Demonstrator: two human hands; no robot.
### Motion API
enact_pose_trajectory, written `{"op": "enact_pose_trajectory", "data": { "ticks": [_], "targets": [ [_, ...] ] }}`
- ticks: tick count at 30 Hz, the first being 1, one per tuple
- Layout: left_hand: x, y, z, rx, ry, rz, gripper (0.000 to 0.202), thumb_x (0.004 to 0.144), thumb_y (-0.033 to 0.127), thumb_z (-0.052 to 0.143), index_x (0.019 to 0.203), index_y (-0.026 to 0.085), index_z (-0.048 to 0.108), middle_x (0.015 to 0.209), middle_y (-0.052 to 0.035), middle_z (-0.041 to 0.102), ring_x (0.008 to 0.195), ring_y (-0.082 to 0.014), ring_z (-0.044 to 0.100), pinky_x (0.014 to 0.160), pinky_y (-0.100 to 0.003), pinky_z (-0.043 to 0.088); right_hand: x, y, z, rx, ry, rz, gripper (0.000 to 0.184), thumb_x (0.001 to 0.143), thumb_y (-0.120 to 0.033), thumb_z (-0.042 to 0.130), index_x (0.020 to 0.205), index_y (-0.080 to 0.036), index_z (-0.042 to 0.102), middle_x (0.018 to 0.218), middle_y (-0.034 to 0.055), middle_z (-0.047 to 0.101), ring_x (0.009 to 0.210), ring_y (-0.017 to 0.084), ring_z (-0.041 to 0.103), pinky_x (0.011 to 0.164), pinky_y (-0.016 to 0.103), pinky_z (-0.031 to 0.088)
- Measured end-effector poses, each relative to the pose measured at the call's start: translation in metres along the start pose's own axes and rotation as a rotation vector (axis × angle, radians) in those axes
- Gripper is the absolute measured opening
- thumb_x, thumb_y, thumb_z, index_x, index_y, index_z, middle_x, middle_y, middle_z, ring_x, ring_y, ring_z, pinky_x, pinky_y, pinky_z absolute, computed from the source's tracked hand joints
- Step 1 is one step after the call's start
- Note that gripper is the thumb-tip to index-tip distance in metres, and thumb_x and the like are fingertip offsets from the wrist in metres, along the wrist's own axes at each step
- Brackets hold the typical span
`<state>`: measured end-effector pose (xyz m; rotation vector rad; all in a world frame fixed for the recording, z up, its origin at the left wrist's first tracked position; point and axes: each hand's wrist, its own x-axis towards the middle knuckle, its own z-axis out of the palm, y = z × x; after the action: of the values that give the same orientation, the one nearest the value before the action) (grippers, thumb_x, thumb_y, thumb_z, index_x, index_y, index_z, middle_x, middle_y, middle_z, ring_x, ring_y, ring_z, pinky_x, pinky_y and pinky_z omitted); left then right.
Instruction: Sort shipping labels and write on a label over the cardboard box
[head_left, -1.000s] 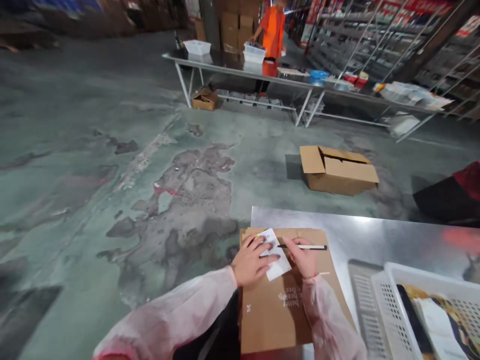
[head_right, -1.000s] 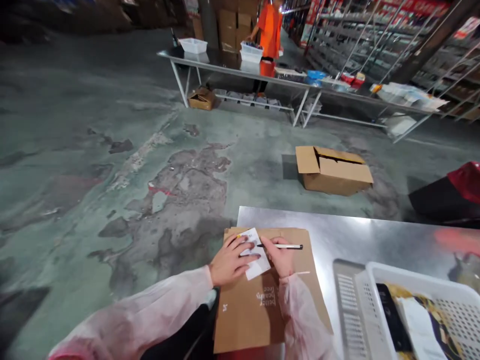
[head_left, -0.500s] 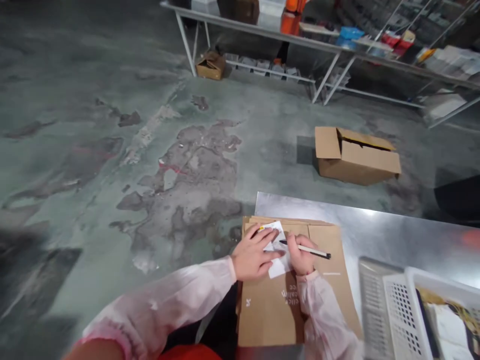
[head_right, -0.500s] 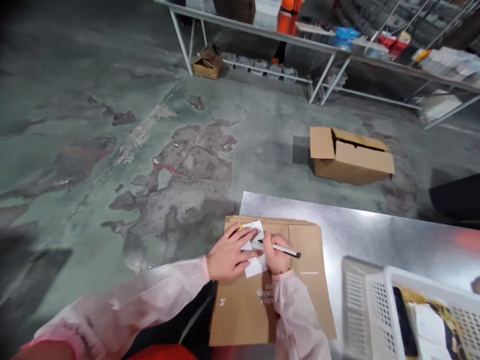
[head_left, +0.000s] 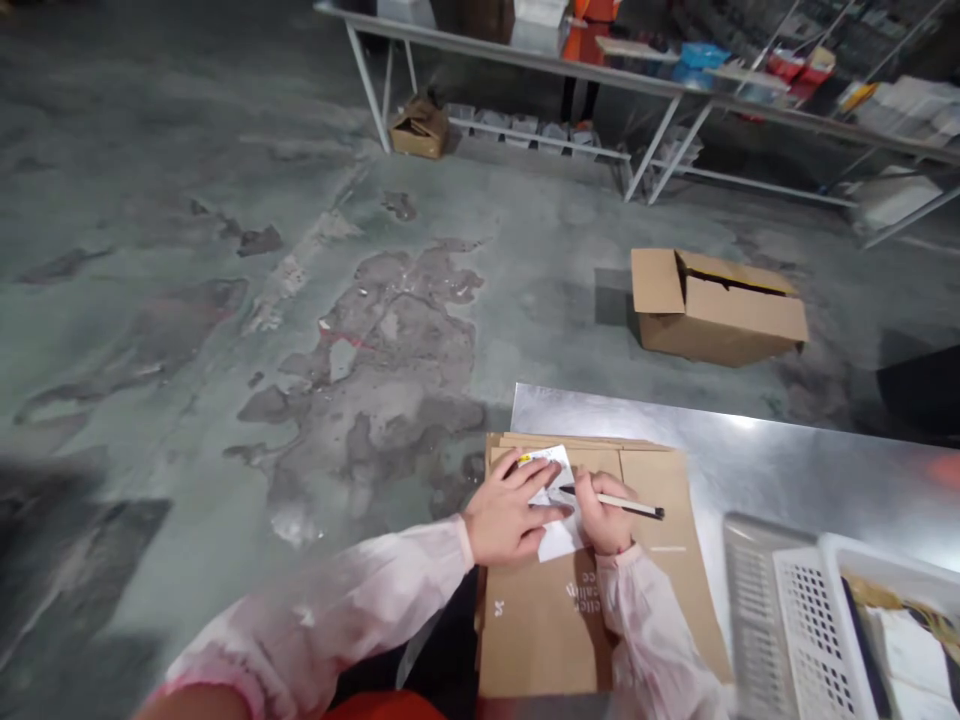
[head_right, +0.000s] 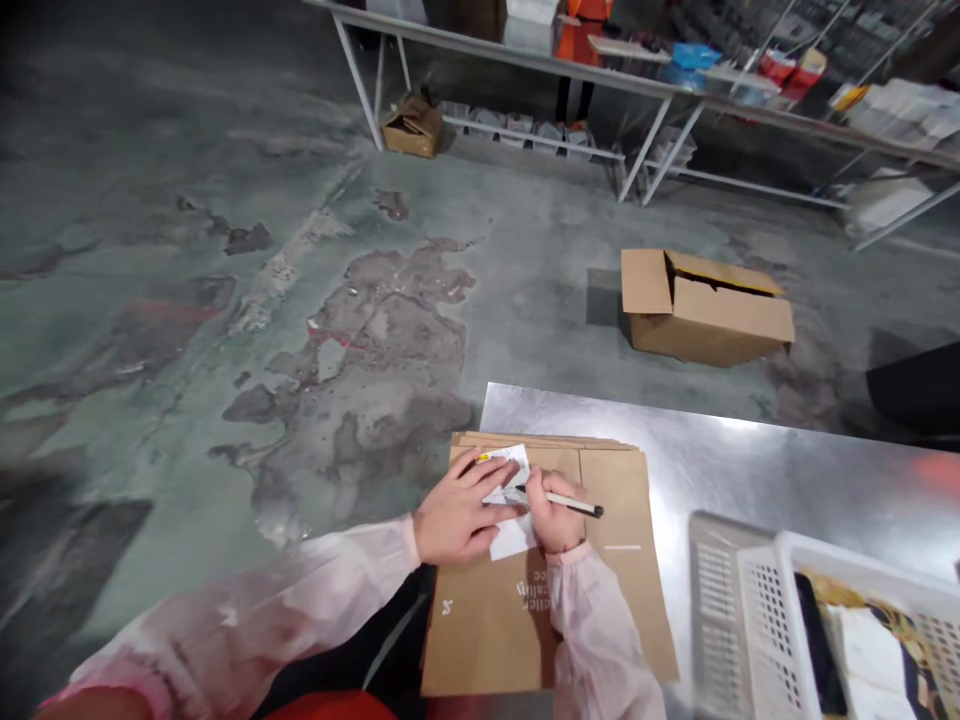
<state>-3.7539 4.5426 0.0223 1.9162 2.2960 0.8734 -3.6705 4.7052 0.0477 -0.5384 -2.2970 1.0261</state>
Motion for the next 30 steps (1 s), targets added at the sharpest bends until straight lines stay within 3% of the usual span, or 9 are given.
{"op": "enact_pose_trajectory", "data": {
  "ticks": [10,17,30],
  "targets": [
    [-0.0012,0.0008,0.0024,0.019,0.047,0.008,0.045,0.084,0.037,0.058,0.129,0.040,0.060,0.143,-0.0102,0.051,0.133,-0.0306,0.041,0.112,-0.056,0.019,-0.0040,0.0085,0.0025,-0.035,-0.040,-0.008,0.048,0.090,-0.034,0.055,0.046,-0.019,0.045,0.044,-0.0018,0.048,0.043,0.010,0.045,0.049,0.025,0.037],
    [-0.0011,0.0009,0.0017,0.018,0.041,0.008,0.041,0.084,0.037,0.058,0.125,0.039,0.063,0.145,-0.0099,0.049,0.133,-0.0309,0.041,0.113,-0.056,0.017,-0.0038,0.0074,0.0035,-0.041,0.020,-0.017,0.047,0.089,-0.032,0.054,0.045,-0.020,0.044,0.043,-0.0020,0.048,0.040,0.009,0.041,0.046,0.025,0.034],
    [-0.0006,0.0004,0.0017,0.025,0.047,0.011,0.045,0.082,0.036,0.060,0.127,0.040,0.061,0.143,-0.0097,0.051,0.132,-0.0309,0.041,0.112,-0.056,0.019,-0.0015,0.0052,0.0017,-0.040,-0.036,-0.018,0.049,0.090,-0.033,0.051,0.044,-0.020,0.043,0.042,-0.0021,0.047,0.041,0.009,0.042,0.046,0.025,0.034]
  ]
}}
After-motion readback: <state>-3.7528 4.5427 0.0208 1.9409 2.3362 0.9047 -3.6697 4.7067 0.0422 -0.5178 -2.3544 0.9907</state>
